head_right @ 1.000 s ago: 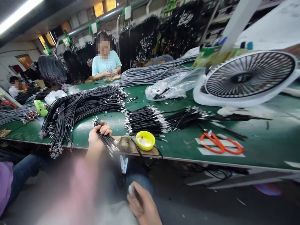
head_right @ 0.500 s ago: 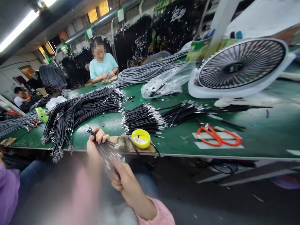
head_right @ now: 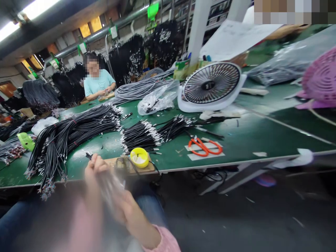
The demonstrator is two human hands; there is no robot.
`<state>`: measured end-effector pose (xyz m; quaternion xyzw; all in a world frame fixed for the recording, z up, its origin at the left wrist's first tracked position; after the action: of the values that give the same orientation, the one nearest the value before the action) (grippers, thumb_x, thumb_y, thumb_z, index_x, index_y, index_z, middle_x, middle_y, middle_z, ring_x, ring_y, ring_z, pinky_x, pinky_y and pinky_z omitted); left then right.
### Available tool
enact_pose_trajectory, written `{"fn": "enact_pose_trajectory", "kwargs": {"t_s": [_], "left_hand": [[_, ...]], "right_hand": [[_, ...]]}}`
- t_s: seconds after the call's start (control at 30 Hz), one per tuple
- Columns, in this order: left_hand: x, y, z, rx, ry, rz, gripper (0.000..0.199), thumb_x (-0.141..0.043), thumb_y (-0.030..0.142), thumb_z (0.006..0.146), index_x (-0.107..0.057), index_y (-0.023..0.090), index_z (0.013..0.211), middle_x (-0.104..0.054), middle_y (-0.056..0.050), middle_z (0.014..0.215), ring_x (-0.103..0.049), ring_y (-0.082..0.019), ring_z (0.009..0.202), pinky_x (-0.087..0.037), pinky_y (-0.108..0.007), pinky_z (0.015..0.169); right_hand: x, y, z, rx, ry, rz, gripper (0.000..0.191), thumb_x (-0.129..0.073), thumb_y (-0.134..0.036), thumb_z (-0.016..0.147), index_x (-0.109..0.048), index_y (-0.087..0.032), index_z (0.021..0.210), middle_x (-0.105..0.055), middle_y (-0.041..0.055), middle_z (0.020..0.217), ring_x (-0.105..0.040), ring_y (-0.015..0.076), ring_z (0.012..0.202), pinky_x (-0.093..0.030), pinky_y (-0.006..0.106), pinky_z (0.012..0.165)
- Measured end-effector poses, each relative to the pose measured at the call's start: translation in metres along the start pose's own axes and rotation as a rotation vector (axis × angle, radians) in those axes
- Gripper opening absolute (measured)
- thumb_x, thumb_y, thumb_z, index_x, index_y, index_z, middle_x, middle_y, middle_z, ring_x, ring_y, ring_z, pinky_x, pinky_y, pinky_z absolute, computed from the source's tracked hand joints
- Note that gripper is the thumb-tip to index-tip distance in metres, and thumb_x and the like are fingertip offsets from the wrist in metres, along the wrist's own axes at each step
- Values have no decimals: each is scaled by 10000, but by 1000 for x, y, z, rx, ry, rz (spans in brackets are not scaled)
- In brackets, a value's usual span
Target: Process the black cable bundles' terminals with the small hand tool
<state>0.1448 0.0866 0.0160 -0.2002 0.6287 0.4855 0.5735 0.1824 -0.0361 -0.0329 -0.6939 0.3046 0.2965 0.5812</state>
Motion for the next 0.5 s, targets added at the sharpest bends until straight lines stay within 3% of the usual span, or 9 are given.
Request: {"fn": "enact_pose_trajectory", "kwargs": {"t_s": [0.1,0.17,0.27,0.33,0.43,0.5], "left_hand": [[-18,28,22,-68,7,101,237,-378,37,579,-173,148,623,-126,89,442,-148,15,339,-147,-37,368],[-34,30,43,48,-7,327,186,-393,81,570,-232,149,634,-160,79,463,-179,4,348,-137,-63,360],[-47,2,72,327,-53,972,113,-377,175,597,-303,161,681,-227,62,511,-188,-18,355,-128,-123,354],[-49,-27,88,417,-104,1344,95,-357,192,622,-351,160,711,-252,55,522,-179,-29,357,-137,-156,366],[-47,-70,104,455,-200,1611,90,-379,168,638,-442,148,699,-283,42,491,-222,-54,369,-189,-198,395],[-45,-89,113,379,-287,1802,59,-430,164,646,-485,144,653,-355,15,501,-336,-91,440,-288,-235,473]], "right_hand": [[18,10,-19,-118,121,104,636,-749,-554,438,-276,-165,612,-157,-112,407,-125,-8,351,-36,145,355],[34,17,-29,-161,250,194,645,-763,-547,396,-301,-163,631,-157,-116,405,-114,-10,358,-25,137,369],[51,26,-36,-216,339,302,655,-776,-522,351,-288,-148,577,-149,-113,394,-87,-21,368,-13,128,376],[59,28,-37,-214,373,363,654,-789,-482,321,-281,-144,555,-148,-112,393,-73,-25,376,-12,127,377],[75,27,-37,-163,472,405,661,-803,-446,300,-282,-151,583,-158,-116,402,-79,-25,382,-20,123,388],[90,26,-38,-116,602,381,692,-800,-475,262,-305,-162,632,-161,-120,406,-99,-22,377,-11,124,404]]}}
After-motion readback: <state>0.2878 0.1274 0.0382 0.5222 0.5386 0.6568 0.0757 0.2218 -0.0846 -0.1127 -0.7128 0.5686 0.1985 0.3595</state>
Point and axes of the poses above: each hand's wrist, its own z-axis towards the middle knuckle, its own x-axis out of the back of the hand, y = z × x, the point moved 3 cm from there along z, towards the middle knuckle
